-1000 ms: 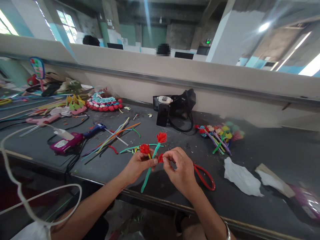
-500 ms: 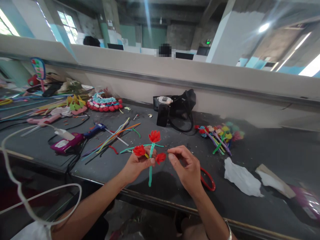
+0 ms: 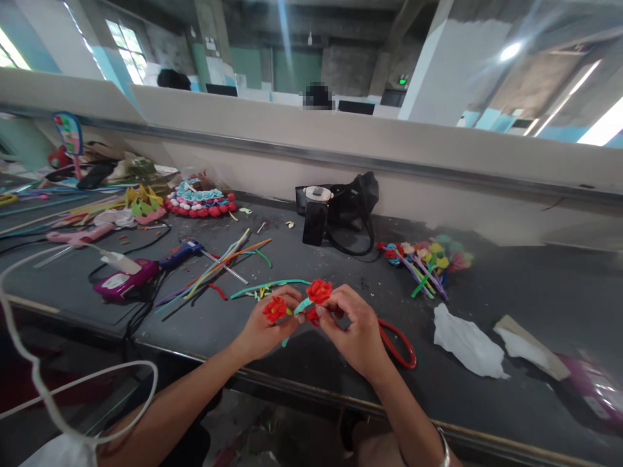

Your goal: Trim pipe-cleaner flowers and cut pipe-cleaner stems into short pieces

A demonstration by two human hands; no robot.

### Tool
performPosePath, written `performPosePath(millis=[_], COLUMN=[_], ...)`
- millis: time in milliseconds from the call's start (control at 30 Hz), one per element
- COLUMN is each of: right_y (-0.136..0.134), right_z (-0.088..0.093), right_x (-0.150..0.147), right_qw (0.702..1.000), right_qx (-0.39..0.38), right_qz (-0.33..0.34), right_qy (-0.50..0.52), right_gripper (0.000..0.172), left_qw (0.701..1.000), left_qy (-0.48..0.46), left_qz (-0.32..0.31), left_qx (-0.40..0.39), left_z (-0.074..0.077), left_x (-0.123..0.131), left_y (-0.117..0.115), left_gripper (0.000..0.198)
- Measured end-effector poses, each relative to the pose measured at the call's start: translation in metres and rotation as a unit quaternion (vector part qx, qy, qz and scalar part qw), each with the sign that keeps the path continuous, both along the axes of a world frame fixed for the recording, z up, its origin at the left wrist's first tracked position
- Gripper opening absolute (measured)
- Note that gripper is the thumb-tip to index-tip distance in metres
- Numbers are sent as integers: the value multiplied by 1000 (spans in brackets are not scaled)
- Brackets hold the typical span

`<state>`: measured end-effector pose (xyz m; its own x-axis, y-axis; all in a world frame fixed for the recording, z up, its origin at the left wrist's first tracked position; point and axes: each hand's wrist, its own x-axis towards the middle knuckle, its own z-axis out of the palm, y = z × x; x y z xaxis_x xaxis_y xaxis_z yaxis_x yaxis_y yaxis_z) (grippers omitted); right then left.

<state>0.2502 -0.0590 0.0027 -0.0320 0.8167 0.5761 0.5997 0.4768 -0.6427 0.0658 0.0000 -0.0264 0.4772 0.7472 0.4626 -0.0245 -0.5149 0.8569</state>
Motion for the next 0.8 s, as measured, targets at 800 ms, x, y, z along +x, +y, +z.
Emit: performPosePath(millis=[800], right_y=[66], right_z=[-27], right_x=[182], right_qw=[863], right_qx=[-199], right_qz=[-464], right_qy=[-20], right_gripper=[31], left_qw=[920], left_qy=[-104], left_qz=[-72], left_qx=[-370], left_z=[-17], left_x=[20], left_y=[3], left_gripper=[27])
